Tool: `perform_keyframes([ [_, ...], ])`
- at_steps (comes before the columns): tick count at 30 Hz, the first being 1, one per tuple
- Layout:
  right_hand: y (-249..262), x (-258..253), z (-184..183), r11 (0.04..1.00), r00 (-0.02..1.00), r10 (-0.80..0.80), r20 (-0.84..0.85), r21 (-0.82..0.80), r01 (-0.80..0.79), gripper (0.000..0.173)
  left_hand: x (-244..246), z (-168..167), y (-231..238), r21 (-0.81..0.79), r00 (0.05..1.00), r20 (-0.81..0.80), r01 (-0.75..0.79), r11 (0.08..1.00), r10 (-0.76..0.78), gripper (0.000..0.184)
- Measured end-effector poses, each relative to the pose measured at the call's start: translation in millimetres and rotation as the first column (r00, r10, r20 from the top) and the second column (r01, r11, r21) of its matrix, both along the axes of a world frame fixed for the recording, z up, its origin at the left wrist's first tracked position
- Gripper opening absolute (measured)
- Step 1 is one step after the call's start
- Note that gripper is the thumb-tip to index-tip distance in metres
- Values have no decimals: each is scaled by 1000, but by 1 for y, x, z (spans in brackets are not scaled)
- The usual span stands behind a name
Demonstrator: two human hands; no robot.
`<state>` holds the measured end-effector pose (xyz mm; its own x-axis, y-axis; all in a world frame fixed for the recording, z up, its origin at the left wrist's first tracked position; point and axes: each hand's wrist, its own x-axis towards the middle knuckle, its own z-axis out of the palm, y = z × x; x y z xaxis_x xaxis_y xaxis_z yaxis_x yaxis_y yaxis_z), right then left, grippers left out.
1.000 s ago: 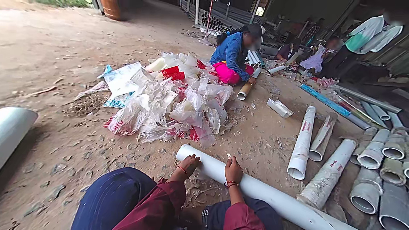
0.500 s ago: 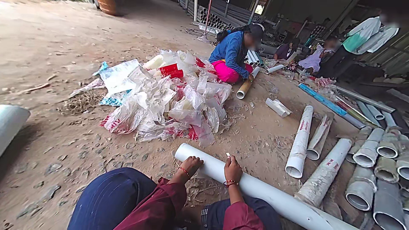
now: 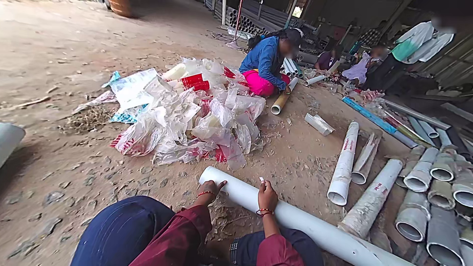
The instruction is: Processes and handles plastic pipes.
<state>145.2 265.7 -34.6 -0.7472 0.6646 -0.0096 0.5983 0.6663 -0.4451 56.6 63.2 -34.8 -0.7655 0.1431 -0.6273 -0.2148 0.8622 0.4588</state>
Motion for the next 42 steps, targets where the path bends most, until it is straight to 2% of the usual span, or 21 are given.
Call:
perform_keyframes([
  [5, -1, -1, -2, 1000, 1000, 5, -7, 19, -5, 35, -8, -12, -3, 152, 999, 27, -35, 988, 31, 53],
  [9, -1, -1, -1, 1000, 1000, 8, -3, 16, -8, 35, -10, -28, -9, 317, 987, 104, -152, 936, 125, 41],
  [11, 0, 0, -3, 1000, 1000, 10, -13, 22, -10, 35, -10, -27, -13, 352, 986, 124, -145, 925, 108, 38],
  [12, 0, 0, -3, 1000, 1000, 14, -20, 21, -13, 35, -4, -17, -15, 348, 988, 117, -132, 928, 97, 36],
  [14, 0, 1, -2, 1000, 999, 18, -45, 19, -17, 36, 18, 36, -18, 301, 990, 135, -79, 950, 40, 34],
  [15, -1, 1, -2, 1000, 998, 16, -53, 20, -15, 36, 24, 62, -20, 277, 987, 153, 5, 961, -49, 33],
  [16, -1, 1, -2, 1000, 999, 11, -53, 21, -10, 36, 22, 75, -25, 285, 959, 150, 192, 939, -242, 32],
  [17, -1, 0, -2, 1000, 999, 9, -50, 20, -8, 36, 11, 76, -32, 328, 840, 111, 473, 818, -531, 32],
  [18, 0, 0, -3, 1000, 999, 9, -46, 22, -8, 36, 1, 70, -33, 343, 636, 44, 714, 610, -770, 33],
  [19, 1, 0, -2, 1000, 999, 13, -43, 20, -12, 36, 40, 92, -16, 70, 781, 108, 611, 789, -615, 31],
  [20, 2, 0, -1, 1000, 999, 16, -42, 18, -15, 36, 63, 99, -3, -109, 873, 143, 483, 869, -467, 34],
  [21, 2, 0, -1, 1000, 999, 17, -41, 20, -16, 36, 70, 90, 1, -176, 922, 148, 379, 908, -357, 37],
  [23, 1, -2, -1, 1000, 999, 16, -27, 13, -16, 36, 39, 36, -10, -68, 983, 101, 158, 985, -151, 42],
  [25, 0, 0, -3, 1000, 1000, 19, -15, -4, -19, 35, 6, -8, -21, 125, 990, 124, -88, 988, 72, 62],
  [27, 2, 2, -3, 1000, 999, 25, -19, -5, -25, 35, 1, -20, -21, 229, 951, 213, -273, 934, 226, 80],
  [28, 3, 3, -2, 1000, 999, 27, -24, -8, -27, 35, 1, -22, -17, 243, 934, 244, -319, 916, 261, 82],
  [32, -4, 4, -5, 999, 996, 33, -84, 20, -31, 33, 6, -29, -6, 303, 942, 244, -298, 905, 229, 62],
  [34, -11, 8, -15, 986, 973, 88, -214, 158, -54, 30, 7, -26, -7, 375, 937, 262, -319, 870, 230, 50],
  [36, -14, 8, -28, 927, 937, 215, -277, 361, -105, 28, 6, -23, -8, 384, 934, 283, -318, 867, 217, 45],
  [39, -14, 4, -39, 832, 927, 322, -193, 524, -180, 26, 5, -24, -7, 258, 962, 241, -190, 947, 127, 47],
  [42, -11, -5, -24, 879, 954, 299, -23, 395, -265, 32, 23, 5, -11, 112, 986, 167, 3, 994, -21, 49],
])
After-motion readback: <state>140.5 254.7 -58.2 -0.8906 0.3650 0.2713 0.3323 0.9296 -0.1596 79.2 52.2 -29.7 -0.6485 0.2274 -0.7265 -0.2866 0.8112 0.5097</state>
